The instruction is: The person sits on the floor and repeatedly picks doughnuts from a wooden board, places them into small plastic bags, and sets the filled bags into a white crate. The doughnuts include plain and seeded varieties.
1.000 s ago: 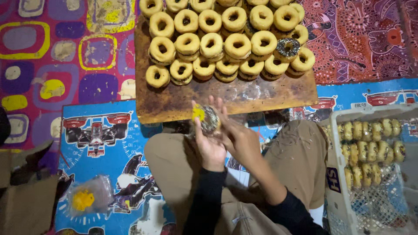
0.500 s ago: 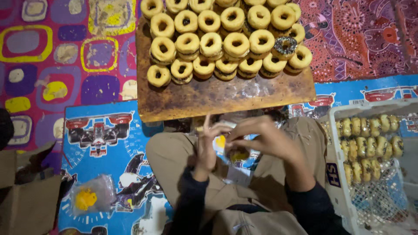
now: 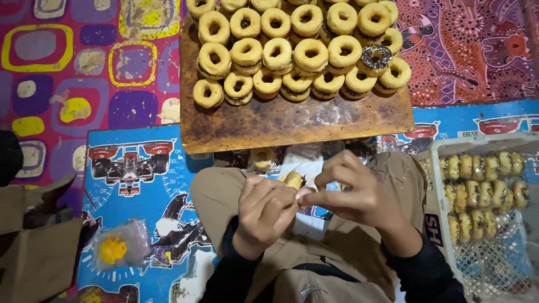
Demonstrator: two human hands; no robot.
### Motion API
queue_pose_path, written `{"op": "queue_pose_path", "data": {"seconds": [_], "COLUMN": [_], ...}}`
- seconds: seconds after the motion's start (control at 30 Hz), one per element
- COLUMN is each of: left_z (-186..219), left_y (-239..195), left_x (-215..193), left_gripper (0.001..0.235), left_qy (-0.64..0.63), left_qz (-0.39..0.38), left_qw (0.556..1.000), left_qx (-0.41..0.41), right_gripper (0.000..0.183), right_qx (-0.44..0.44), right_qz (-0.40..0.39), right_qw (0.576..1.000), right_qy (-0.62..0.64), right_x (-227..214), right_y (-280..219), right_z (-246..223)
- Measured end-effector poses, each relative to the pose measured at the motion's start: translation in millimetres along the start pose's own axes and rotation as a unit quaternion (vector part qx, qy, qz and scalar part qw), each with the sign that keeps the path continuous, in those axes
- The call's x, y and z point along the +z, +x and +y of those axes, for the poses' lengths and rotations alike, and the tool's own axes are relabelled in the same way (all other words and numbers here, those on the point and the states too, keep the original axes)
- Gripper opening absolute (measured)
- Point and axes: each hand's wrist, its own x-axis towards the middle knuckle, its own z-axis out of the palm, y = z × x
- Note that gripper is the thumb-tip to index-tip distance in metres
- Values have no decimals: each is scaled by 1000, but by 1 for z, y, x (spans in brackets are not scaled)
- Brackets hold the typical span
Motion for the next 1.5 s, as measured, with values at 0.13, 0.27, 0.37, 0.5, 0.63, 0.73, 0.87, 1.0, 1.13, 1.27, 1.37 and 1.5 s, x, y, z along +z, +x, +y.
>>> {"op": "queue_pose_path", "data": {"seconds": [0.13,0.27,0.37,0.5,0.63,0.73,0.87,1.0,1.13,1.27,1.37,1.5], "left_z": [4,-8,-16,-39,-84,-100,-89,-88,-145,-243,-290,-291], "left_y": [0,-10,-31,-60,-83,-114,-178,-221,-223,-226,-234,-239], "left_x": [-12,-28,-18,11,24,16,11,20,64,132,165,167], "left_gripper": [28,24,14,10,15,14,16,26,31,58,39,49], "left_qy": [40,45,-175,-325,-175,4,171,11,44,-5,102,103], "left_qz": [-26,-32,75,149,167,172,35,93,120,94,-71,-292], "left_qw": [999,997,965,834,843,895,847,785,856,810,869,723], "left_qx": [17,49,-178,-420,-480,-412,-502,-612,-501,-578,-478,-618], "right_gripper": [21,28,34,63,16,19,28,26,33,36,49,52], "right_qx": [-155,-10,358,353,265,419,580,706,629,572,601,683], "right_qz": [36,49,-339,-333,86,241,171,111,213,353,332,259], "right_qw": [951,853,794,862,916,809,705,541,641,654,712,543], "right_qy": [-264,-519,-356,149,287,335,370,443,386,348,145,415], "right_x": [30,35,21,58,168,240,300,332,347,373,393,393], "right_y": [-48,-93,-105,-84,-41,-40,-104,-152,-139,-123,-125,-139], "right_z": [12,67,94,83,63,46,5,-1,66,145,175,170]}}
